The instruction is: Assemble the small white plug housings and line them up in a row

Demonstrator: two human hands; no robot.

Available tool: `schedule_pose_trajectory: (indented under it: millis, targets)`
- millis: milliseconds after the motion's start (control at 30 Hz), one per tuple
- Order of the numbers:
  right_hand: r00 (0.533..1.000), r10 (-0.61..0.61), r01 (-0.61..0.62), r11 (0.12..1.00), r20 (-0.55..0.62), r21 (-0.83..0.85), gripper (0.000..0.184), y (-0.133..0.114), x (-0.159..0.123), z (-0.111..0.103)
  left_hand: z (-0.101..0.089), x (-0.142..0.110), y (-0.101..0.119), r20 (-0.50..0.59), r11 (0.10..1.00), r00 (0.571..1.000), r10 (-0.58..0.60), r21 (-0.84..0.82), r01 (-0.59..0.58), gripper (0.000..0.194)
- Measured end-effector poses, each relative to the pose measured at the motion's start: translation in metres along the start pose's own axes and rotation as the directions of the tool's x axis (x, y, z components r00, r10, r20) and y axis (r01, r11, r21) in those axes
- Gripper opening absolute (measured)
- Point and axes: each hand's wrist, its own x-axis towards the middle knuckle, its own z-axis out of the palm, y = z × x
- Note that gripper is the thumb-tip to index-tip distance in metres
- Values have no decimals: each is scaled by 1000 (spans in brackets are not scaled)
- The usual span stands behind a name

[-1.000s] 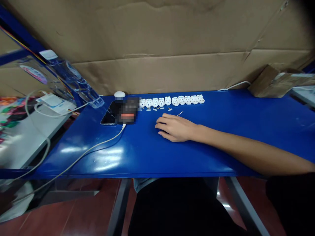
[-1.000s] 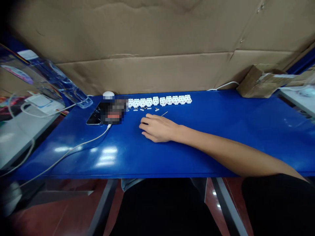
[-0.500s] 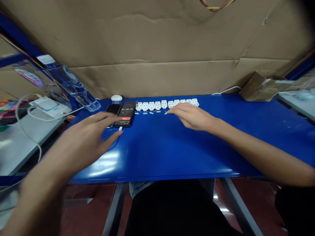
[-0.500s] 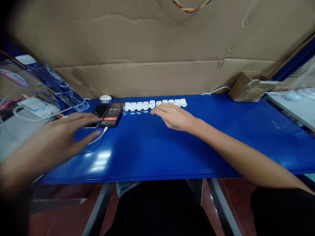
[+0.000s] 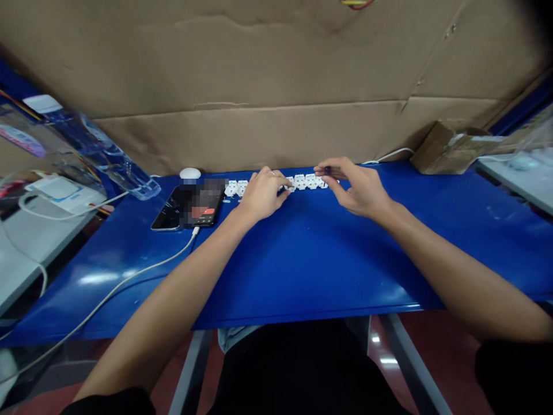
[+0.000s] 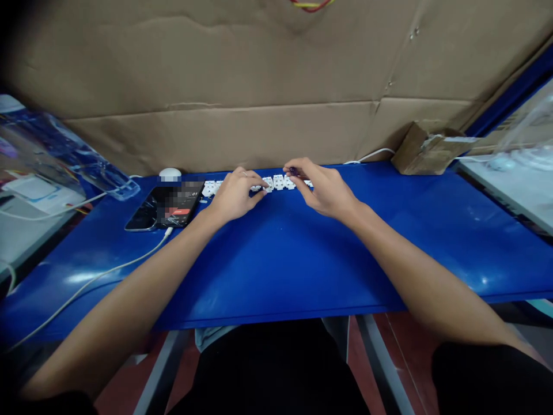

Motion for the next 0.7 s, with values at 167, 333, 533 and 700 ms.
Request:
schedule_pose_trajectory:
  millis: [167, 333, 533, 700]
  targets:
    - [999, -11, 11, 1000, 48, -6, 26, -5, 0, 4, 9, 2, 1, -24, 999, 999, -31, -10, 31, 21]
    - [997, 11, -10, 1000, 81, -12, 29, -7, -1, 5, 12, 2, 0, -25, 998, 1000, 4, -64, -6, 17]
    - [999, 7, -5, 998, 41, -58, 27, -9, 0, 1, 1, -12, 11, 18, 987, 995, 102, -124, -99, 10]
    - [987, 137, -118, 971, -79, 207, 28, -18, 5, 2, -9, -39, 25, 91, 961, 969, 231, -177, -212, 12]
